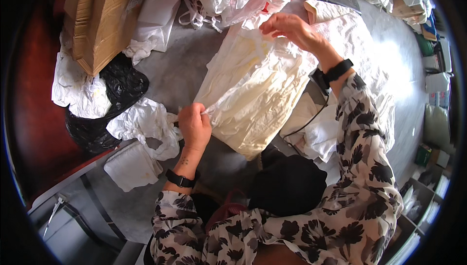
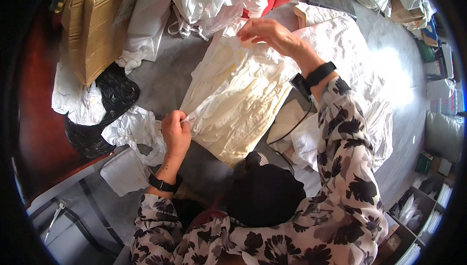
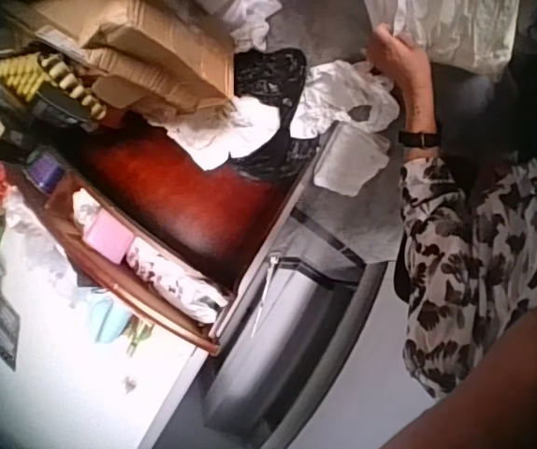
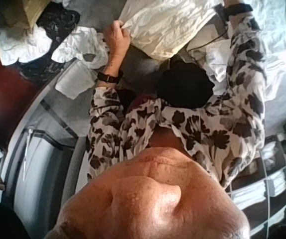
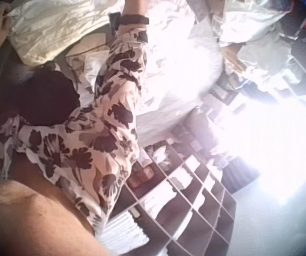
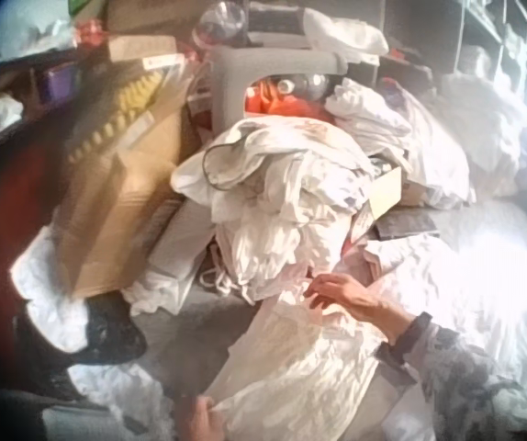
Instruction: The person sits on the floor and repeatedly picks up white poly mailers, unfolds them, and folds them into smaller rectangles. The person handles the mailers one at a time, placing the folded items into a growing stack on the floor.
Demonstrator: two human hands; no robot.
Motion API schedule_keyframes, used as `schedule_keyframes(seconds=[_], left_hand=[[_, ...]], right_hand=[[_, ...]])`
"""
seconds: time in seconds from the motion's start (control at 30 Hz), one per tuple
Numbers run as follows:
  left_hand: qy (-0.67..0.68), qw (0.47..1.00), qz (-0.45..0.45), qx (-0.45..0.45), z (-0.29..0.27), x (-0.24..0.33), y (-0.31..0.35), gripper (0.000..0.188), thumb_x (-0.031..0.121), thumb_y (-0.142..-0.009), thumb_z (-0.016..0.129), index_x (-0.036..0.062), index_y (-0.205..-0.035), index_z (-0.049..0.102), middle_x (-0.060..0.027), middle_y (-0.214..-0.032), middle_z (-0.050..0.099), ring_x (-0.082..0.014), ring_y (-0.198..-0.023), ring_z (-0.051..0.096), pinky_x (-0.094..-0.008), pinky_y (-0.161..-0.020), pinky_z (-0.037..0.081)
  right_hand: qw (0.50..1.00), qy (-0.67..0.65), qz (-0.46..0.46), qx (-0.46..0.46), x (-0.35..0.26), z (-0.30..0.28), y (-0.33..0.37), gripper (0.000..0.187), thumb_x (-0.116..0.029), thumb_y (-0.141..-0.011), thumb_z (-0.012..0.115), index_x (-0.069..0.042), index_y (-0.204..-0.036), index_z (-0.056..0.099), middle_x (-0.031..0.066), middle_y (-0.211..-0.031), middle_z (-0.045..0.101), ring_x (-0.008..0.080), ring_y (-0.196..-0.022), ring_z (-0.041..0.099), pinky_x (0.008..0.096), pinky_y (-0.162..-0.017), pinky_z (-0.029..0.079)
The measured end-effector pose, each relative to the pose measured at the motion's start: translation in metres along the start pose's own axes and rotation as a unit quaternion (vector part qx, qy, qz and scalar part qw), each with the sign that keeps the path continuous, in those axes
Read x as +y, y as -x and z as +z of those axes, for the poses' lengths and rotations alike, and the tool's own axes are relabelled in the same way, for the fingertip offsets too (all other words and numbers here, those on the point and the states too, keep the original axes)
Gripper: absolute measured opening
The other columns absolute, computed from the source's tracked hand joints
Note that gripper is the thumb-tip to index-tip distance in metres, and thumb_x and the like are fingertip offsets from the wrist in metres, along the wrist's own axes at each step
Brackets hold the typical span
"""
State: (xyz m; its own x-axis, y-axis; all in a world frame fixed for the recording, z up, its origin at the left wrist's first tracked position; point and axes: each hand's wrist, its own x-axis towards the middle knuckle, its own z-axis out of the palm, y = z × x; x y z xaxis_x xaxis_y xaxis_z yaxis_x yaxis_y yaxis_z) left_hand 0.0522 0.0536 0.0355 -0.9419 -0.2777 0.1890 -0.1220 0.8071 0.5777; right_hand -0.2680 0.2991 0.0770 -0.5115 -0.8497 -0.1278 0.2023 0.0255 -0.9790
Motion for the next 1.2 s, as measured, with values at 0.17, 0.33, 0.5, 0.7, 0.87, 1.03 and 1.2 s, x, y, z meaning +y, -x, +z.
schedule_keyframes(seconds=[0.17, 0.33, 0.5, 0.7, 0.87, 1.03, 1.2], left_hand=[[-0.037, 0.988, 0.140, 0.057, 0.002, 0.042, -0.006, 0.018, 0.005, -0.076, 0.063, 0.0078, -0.094, 0.061, -0.0083, -0.092, 0.061, -0.0283, -0.087, 0.058, -0.0402, -0.079, 0.045], [-0.010, 0.949, 0.278, -0.148, 0.045, 0.056, -0.010, 0.029, 0.013, -0.082, 0.065, 0.0101, -0.111, 0.061, -0.0074, -0.129, 0.056, -0.0253, -0.120, 0.053, -0.0424, -0.103, 0.038], [0.023, 0.962, 0.161, -0.217, 0.072, 0.038, -0.010, 0.075, 0.019, -0.073, 0.078, 0.0230, -0.140, 0.046, -0.0059, -0.158, 0.026, -0.0235, -0.143, 0.031, -0.0452, -0.114, 0.024], [0.033, 0.973, 0.133, -0.185, 0.068, 0.043, -0.010, 0.084, 0.014, -0.066, 0.079, 0.0229, -0.143, 0.044, -0.0110, -0.159, 0.024, -0.0249, -0.145, 0.027, -0.0427, -0.114, 0.021], [0.011, 0.971, 0.122, -0.205, 0.070, 0.043, -0.014, 0.079, 0.023, -0.068, 0.081, 0.0232, -0.140, 0.049, -0.0120, -0.159, 0.024, -0.0276, -0.146, 0.024, -0.0442, -0.115, 0.019], [-0.005, 0.981, 0.113, -0.157, 0.071, 0.042, -0.004, 0.081, 0.029, -0.069, 0.082, 0.0240, -0.142, 0.047, -0.0164, -0.156, 0.028, -0.0334, -0.144, 0.026, -0.0478, -0.116, 0.018], [-0.034, 0.975, 0.179, -0.124, 0.078, 0.047, 0.011, 0.067, 0.024, -0.075, 0.076, 0.0190, -0.137, 0.051, -0.0149, -0.151, 0.037, -0.0323, -0.141, 0.033, -0.0511, -0.114, 0.022]], right_hand=[[0.849, 0.518, 0.097, 0.041, 0.016, -0.001, -0.041, 0.043, -0.024, -0.073, 0.068, -0.014, -0.114, 0.066, 0.0089, -0.105, 0.070, 0.0263, -0.091, 0.066, 0.0343, -0.077, 0.052], [0.785, 0.605, 0.128, -0.040, 0.026, 0.007, -0.042, 0.037, -0.025, -0.075, 0.063, -0.015, -0.111, 0.066, 0.0093, -0.097, 0.070, 0.0289, -0.094, 0.066, 0.0386, -0.081, 0.051], [0.863, 0.168, 0.019, 0.477, 0.012, -0.013, -0.048, 0.020, -0.014, -0.091, 0.054, 0.000, -0.105, 0.060, 0.0126, -0.080, 0.069, 0.0213, -0.054, 0.066, 0.0309, -0.051, 0.053], [0.801, 0.521, -0.086, 0.283, -0.013, 0.044, 0.032, 0.018, 0.004, -0.086, 0.055, -0.001, -0.101, 0.063, 0.0126, -0.097, 0.069, 0.0216, -0.084, 0.069, 0.0351, -0.075, 0.055], [0.688, 0.601, -0.352, -0.203, 0.049, 0.090, 0.043, 0.020, -0.020, -0.083, 0.061, -0.016, -0.101, 0.069, 0.0086, -0.103, 0.062, 0.0274, -0.096, 0.061, 0.0444, -0.085, 0.050], [0.672, 0.737, -0.034, 0.068, 0.065, 0.039, -0.007, 0.057, -0.031, -0.091, 0.060, -0.020, -0.144, 0.043, 0.0097, -0.150, 0.039, 0.0254, -0.138, 0.038, 0.0419, -0.111, 0.031], [0.709, 0.676, -0.192, -0.047, 0.065, 0.078, 0.027, 0.049, -0.022, -0.088, 0.060, -0.019, -0.137, 0.054, 0.0069, -0.146, 0.043, 0.0275, -0.132, 0.044, 0.0438, -0.112, 0.034]])
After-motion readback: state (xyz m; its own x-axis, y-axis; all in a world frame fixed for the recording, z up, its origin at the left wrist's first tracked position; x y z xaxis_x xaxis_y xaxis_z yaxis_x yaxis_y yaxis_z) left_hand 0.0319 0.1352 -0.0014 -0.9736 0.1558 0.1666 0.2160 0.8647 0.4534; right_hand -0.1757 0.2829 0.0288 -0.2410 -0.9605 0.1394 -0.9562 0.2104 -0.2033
